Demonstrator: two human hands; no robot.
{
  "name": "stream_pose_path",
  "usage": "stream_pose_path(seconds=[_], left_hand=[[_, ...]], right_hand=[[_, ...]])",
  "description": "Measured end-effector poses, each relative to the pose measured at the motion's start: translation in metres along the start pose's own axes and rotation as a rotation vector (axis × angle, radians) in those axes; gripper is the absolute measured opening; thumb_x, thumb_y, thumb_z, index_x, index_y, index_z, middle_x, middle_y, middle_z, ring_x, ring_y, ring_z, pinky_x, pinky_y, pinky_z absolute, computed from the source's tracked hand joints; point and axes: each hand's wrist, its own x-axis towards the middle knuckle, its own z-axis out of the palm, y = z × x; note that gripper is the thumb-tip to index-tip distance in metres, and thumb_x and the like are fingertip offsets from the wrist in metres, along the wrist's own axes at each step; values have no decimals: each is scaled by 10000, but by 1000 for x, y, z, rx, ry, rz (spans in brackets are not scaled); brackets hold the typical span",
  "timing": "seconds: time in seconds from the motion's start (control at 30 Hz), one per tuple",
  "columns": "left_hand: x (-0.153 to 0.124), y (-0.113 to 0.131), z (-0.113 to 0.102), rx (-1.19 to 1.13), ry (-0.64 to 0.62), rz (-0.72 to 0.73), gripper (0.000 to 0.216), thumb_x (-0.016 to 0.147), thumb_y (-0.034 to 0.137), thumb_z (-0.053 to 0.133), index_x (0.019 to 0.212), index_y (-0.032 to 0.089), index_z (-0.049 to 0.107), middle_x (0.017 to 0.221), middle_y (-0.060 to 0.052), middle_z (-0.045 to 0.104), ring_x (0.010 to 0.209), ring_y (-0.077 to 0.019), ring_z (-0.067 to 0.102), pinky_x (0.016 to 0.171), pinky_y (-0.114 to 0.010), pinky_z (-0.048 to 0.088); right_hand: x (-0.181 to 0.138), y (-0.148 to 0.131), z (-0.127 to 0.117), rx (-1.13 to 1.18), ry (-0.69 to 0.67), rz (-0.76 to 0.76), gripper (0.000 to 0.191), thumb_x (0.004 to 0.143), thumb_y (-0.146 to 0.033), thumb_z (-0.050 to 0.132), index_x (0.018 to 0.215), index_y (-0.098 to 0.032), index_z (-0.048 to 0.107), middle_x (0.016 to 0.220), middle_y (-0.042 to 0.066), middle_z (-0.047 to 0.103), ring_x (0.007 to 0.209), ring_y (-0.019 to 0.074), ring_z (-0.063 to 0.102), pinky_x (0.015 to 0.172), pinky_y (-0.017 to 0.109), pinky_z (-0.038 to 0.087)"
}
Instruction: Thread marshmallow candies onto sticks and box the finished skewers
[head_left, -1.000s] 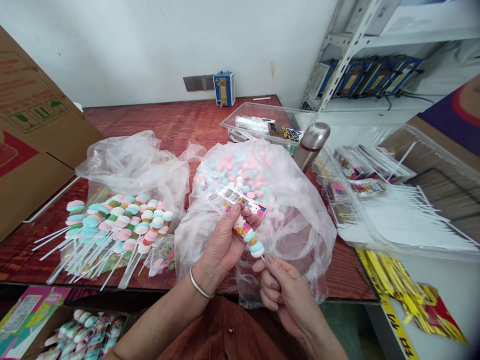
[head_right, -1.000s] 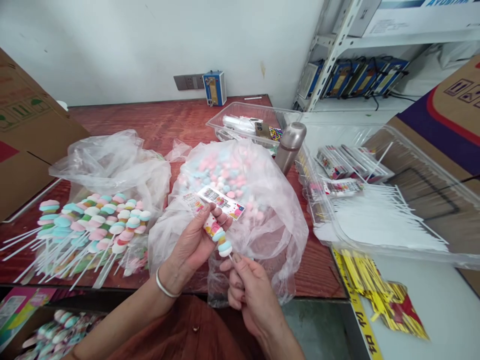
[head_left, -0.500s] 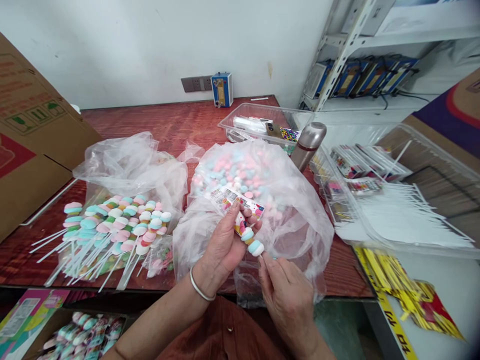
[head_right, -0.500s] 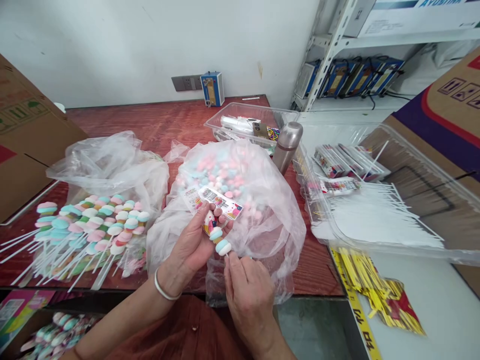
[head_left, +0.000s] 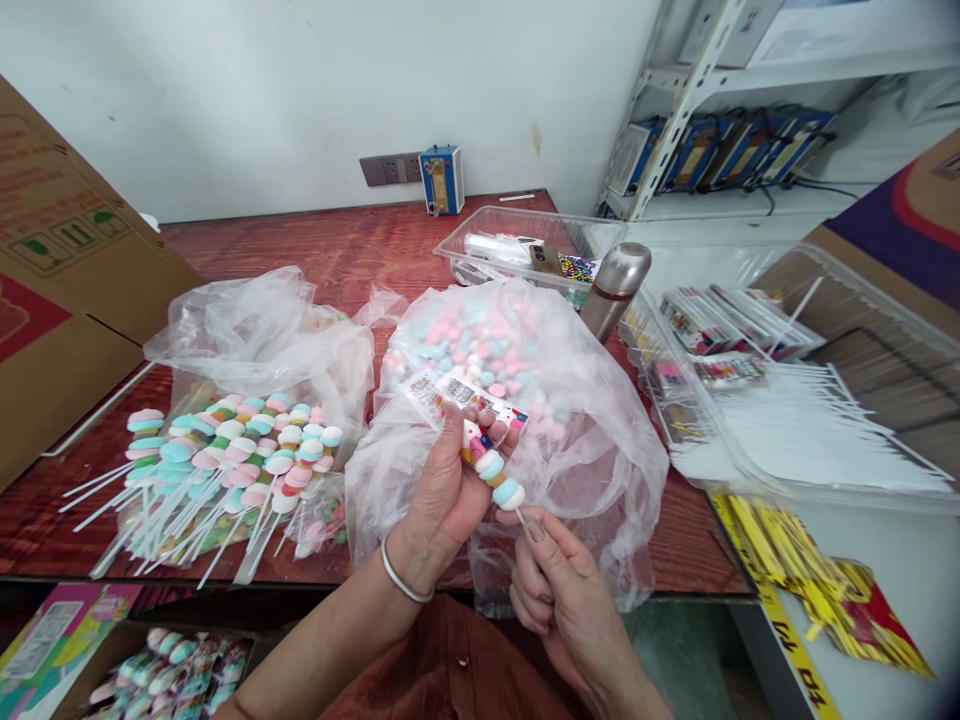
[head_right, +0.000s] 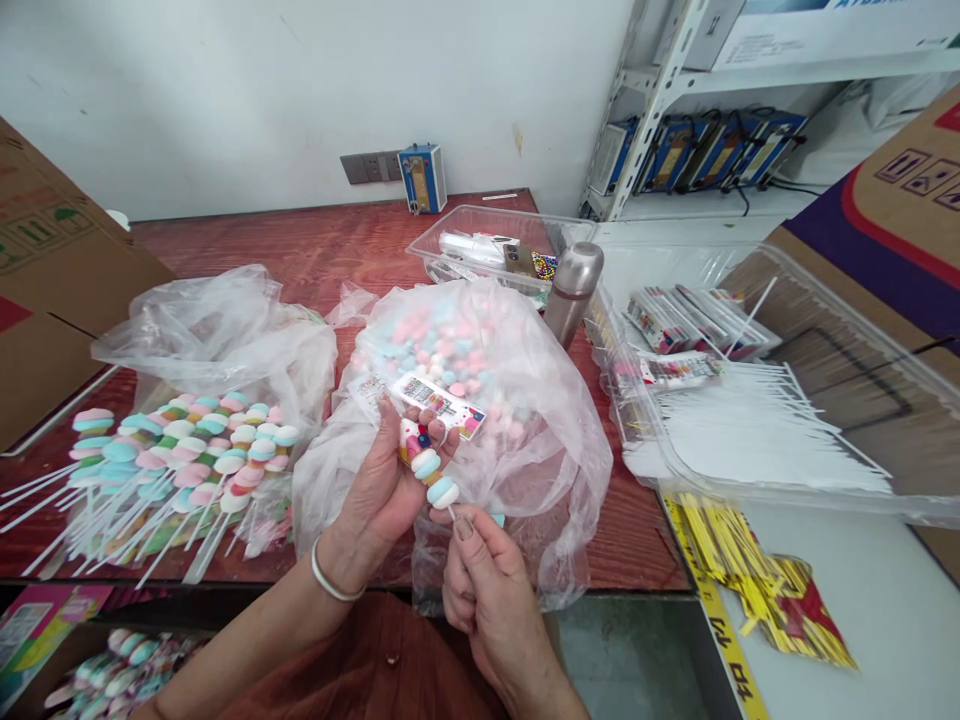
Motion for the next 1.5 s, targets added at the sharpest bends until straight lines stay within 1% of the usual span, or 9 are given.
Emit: stream_pose_path(seconds=[0.23, 0.53, 0.7, 0.87, 0.97, 1.1, 1.23, 1.37, 1.5], left_hand=[[-1, -5, 2, 89, 84, 32, 158, 891, 276, 672, 827, 157, 589, 704, 8, 572, 607, -89, 573, 713, -247, 562], [-7, -15, -12, 156, -70, -57, 312, 832, 433, 720, 801, 162, 570, 713, 9, 581, 680, -129, 625, 624, -229, 516], [-16, -29, -16, 283, -136, -75, 300, 827, 417, 730, 780, 150, 601, 697, 3, 603, 685, -130, 631, 733, -264, 532], [-12, -19, -10, 276, -151, -36, 401, 780, 460, 766, 1018, 156, 657, 998, -73, 695, 888, -187, 675, 842, -318, 538], [-3, -5, -3, 265, -201, 12, 329, 770, 312, 798, 1023, 162, 650, 837, -12, 653, 769, -139, 647, 782, -277, 531], [4, -1, 4, 199, -192, 51, 204, 795, 246, 777, 879, 145, 621, 715, 40, 539, 617, -70, 537, 707, -228, 509], [0, -12, 3, 187, -174, 14, 220, 836, 315, 743, 886, 151, 605, 662, 58, 481, 555, -56, 471, 662, -222, 490], [-8, -22, -2, 262, -161, -43, 270, 815, 356, 762, 892, 150, 605, 659, 51, 506, 565, -69, 498, 673, -240, 488], [-8, -18, -5, 232, -190, -43, 283, 810, 378, 762, 906, 155, 617, 648, 46, 529, 595, -86, 543, 733, -262, 508]], right_hand=[[3, 3, -16, -1162, 274, -897, 243, 931, -189, 571, 1125, -168, 715, 784, 60, 738, 605, 156, 620, 588, 258, 428], [6, 4, 0, -302, 97, -142, 397, 995, -502, 404, 860, -189, 607, 528, -97, 296, 411, 84, 247, 396, 211, 251], [12, -2, -2, -709, 282, -438, 308, 926, -444, 542, 792, -182, 635, 707, 18, 611, 641, 150, 531, 608, 259, 388], [19, 1, -14, -414, 160, -243, 403, 965, -523, 486, 836, -176, 645, 528, -75, 364, 469, 93, 321, 453, 218, 261], [18, 1, -14, -463, 150, -251, 408, 976, -513, 474, 915, -163, 675, 524, -71, 398, 450, 95, 345, 435, 216, 273], [12, -4, -13, -1055, 315, -722, 270, 981, -319, 508, 1067, -147, 698, 784, 57, 709, 653, 175, 623, 611, 266, 446], [10, -2, -13, -1350, 369, -1019, 262, 988, -203, 469, 1087, -131, 701, 751, 79, 735, 591, 169, 627, 586, 273, 429], [10, -4, -7, -985, 317, -672, 307, 1006, -319, 431, 871, -174, 665, 657, 25, 640, 559, 141, 560, 524, 244, 391], [5, -10, -4, -149, 46, -90, 345, 934, -507, 553, 794, -196, 601, 467, -117, 299, 371, 58, 220, 372, 186, 228]])
